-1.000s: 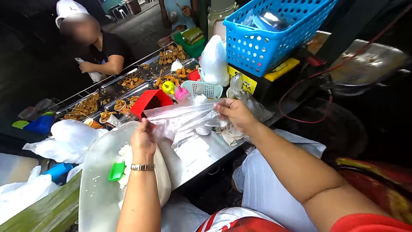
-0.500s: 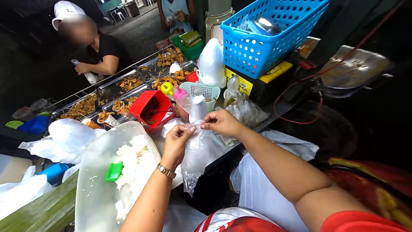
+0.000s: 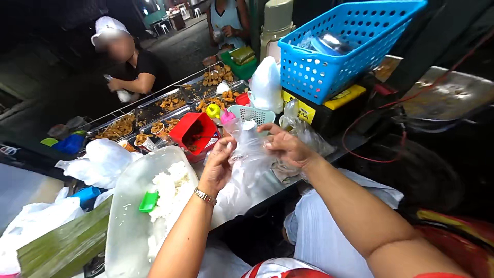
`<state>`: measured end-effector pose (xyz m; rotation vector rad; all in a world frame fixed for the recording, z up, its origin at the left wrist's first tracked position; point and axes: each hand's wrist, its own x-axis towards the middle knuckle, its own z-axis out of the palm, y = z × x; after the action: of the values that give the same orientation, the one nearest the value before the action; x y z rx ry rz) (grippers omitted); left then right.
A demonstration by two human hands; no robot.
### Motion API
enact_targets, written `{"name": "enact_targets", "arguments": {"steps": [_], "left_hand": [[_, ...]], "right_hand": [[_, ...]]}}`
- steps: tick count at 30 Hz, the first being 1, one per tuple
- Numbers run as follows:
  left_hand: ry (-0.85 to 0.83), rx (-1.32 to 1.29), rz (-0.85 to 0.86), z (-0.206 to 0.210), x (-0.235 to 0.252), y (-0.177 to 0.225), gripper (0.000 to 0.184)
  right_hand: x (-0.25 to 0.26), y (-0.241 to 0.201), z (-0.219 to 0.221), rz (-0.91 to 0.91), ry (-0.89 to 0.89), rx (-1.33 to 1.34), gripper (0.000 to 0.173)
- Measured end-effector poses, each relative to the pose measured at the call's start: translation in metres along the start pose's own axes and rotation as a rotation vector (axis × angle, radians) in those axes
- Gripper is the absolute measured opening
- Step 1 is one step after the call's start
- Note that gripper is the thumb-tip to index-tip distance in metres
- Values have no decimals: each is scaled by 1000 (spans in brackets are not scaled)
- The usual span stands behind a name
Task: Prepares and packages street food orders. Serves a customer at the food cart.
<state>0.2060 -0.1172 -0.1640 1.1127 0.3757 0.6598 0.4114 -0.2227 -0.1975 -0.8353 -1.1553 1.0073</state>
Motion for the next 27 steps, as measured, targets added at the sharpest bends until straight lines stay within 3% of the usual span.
{"name": "enact_targets", "arguments": {"steps": [1, 4, 6, 8, 11, 14, 16, 18, 20, 21, 23, 27], "left_hand": [[-25, 99, 41, -1, 4, 4, 29], [-16, 786, 238, 7, 20, 11, 29], [-12, 1095, 280, 17, 31, 13, 40], [18, 983, 160, 21, 47, 6, 53], [196, 541, -138, 18, 76, -17, 68], [359, 417, -430, 3, 89, -53, 72], [414, 377, -528, -5, 84, -78, 75], [470, 338, -548, -7, 81, -97, 80], [506, 301, -545, -6, 81, -102, 77], [515, 299, -533, -6, 81, -102, 72], [522, 331, -474, -9, 80, -99, 59], [669, 497, -190, -25, 71, -96, 45]], "right_hand": [[3, -4, -5, -50, 20, -181, 18], [17, -13, -10, -107, 108, -679, 30], [27, -16, -5, -82, 175, -738, 39], [38, -8, -3, -45, 262, -588, 47], [56, 24, -9, 130, 370, -199, 47], [62, 64, -14, 484, 501, -60, 60], [60, 85, -23, 673, 521, -98, 68], [58, 84, -26, 743, 500, -323, 50], [55, 66, -27, 657, 371, -618, 35], [53, 58, -29, 565, 294, -708, 40], [49, 57, -34, 417, 136, -751, 74], [42, 84, -32, 404, 3, -688, 120]]}}
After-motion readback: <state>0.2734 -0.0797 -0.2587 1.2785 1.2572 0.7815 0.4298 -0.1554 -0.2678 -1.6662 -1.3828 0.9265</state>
